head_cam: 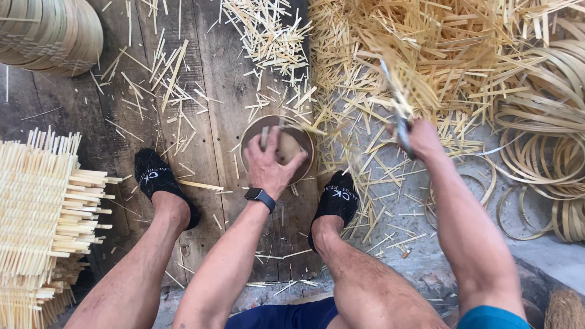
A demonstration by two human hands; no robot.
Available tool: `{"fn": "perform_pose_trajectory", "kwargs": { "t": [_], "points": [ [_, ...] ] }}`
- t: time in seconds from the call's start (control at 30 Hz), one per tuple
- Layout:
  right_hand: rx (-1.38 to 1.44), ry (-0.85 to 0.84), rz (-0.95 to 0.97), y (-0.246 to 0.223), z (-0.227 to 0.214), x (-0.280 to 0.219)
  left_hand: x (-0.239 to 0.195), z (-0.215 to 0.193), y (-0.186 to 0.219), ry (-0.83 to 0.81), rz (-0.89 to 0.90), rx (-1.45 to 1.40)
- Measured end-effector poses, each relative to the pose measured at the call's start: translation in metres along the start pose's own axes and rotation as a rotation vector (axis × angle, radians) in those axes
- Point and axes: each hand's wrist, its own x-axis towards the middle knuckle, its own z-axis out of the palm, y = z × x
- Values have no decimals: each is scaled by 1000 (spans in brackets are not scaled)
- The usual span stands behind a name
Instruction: The person weaves a bamboo basket by interlocking thin bamboo strips into a square base, shaping the base around a circular wooden form, securing it with a wooden rim, and trimming excess strips using shears.
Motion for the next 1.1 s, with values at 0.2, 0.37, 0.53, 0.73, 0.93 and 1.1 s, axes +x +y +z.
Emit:
{"fn": "perform_pose_trajectory", "kwargs": {
  "t": [0.2, 0.37, 0.53, 0.73, 0.93, 1.1],
  "points": [
    [115, -427, -55, 56, -4, -59, -4, 11, -14, 88, -61, -121],
    [-257, -715, -140, 30, 33, -28, -5, 15, -20, 115, -5, -135],
    [-33, -185, 17, 33, -10, 45, 17, 8, -44, 150, 65, -133],
    [-226, 42, 223, -8, 27, 25, 78, -5, -65, -75, -180, -182],
    [-162, 180, -116, -42, 85, -29, 93, 13, -44, -153, -134, -146],
    [618, -70, -417, -86, 145, -34, 87, 44, -30, -198, -53, -193]
  ]
}}
